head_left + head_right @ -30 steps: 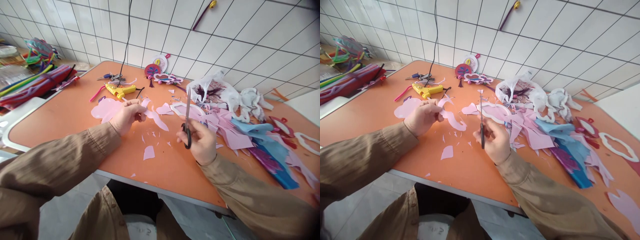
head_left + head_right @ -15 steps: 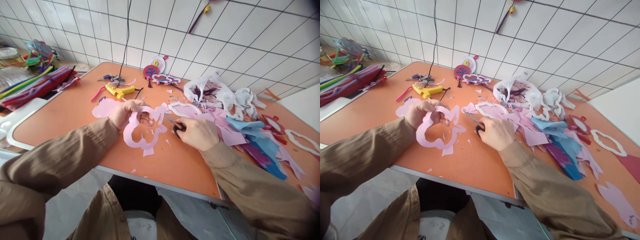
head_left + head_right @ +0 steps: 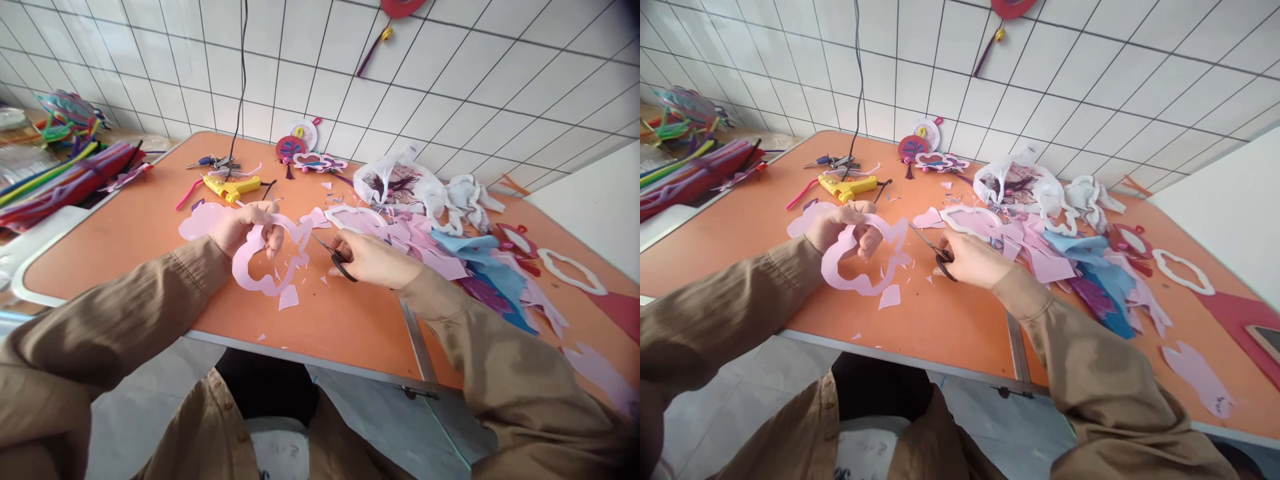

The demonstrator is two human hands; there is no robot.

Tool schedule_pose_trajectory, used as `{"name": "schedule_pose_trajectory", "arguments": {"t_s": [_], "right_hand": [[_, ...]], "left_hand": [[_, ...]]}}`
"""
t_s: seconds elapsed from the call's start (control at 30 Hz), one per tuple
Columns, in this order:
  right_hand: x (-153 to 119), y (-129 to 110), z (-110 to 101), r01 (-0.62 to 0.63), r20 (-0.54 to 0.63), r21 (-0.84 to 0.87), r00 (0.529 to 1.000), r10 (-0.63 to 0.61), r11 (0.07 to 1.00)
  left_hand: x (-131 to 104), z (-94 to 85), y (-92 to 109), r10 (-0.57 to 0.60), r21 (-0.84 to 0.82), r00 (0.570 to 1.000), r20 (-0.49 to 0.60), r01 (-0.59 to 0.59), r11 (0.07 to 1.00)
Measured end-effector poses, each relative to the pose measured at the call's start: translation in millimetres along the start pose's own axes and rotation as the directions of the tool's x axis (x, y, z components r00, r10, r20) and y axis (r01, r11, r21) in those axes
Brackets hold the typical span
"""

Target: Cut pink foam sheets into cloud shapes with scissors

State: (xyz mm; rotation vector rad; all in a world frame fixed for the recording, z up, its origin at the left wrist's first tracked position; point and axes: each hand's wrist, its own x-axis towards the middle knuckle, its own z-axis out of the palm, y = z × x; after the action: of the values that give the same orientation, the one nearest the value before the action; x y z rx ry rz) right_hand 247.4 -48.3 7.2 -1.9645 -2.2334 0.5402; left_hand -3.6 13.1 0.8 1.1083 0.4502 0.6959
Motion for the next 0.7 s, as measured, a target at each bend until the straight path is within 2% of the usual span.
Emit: {"name": "schedule_pose_trajectory", "arguments": {"t_s": [0.07,0.23,0.37,0.5,0.6,0.7], "right_hand": [[-1.0,-5.1,-2.0,0.005,0.034,-0.053,0.999,-0.003,0.999],[0.6,-16.9,2.0,0.001,-0.067,-0.206,0.998,-0.015,0.979],[3.0,-19.0,2.7,0.023,-0.077,-0.216,0.996,-0.041,0.976],[7.0,-16.2,3.0,0.059,-0.061,-0.104,0.996,-0.065,0.993],[11.6,-10.7,1.6,0.132,0.002,0.036,0.991,-0.132,0.991],[15.0,-0.4,-10.1,0.168,0.052,0.143,0.983,-0.177,0.975]], "left_hand": [[0.7,1.5,-1.2,-0.008,0.025,0.999,0.036,0.007,1.000],[6.1,2.7,0.1,-0.015,0.071,0.994,0.106,0.008,0.997],[14.6,1.6,14.1,-0.062,0.256,0.993,0.103,0.033,0.966],[23.7,5.2,35.2,-0.021,0.474,0.993,0.115,-0.036,0.880],[30.1,11.1,50.4,0.043,0.546,0.992,0.115,-0.099,0.832],[36.0,16.7,63.3,0.080,0.607,0.989,0.122,-0.138,0.782]]}}
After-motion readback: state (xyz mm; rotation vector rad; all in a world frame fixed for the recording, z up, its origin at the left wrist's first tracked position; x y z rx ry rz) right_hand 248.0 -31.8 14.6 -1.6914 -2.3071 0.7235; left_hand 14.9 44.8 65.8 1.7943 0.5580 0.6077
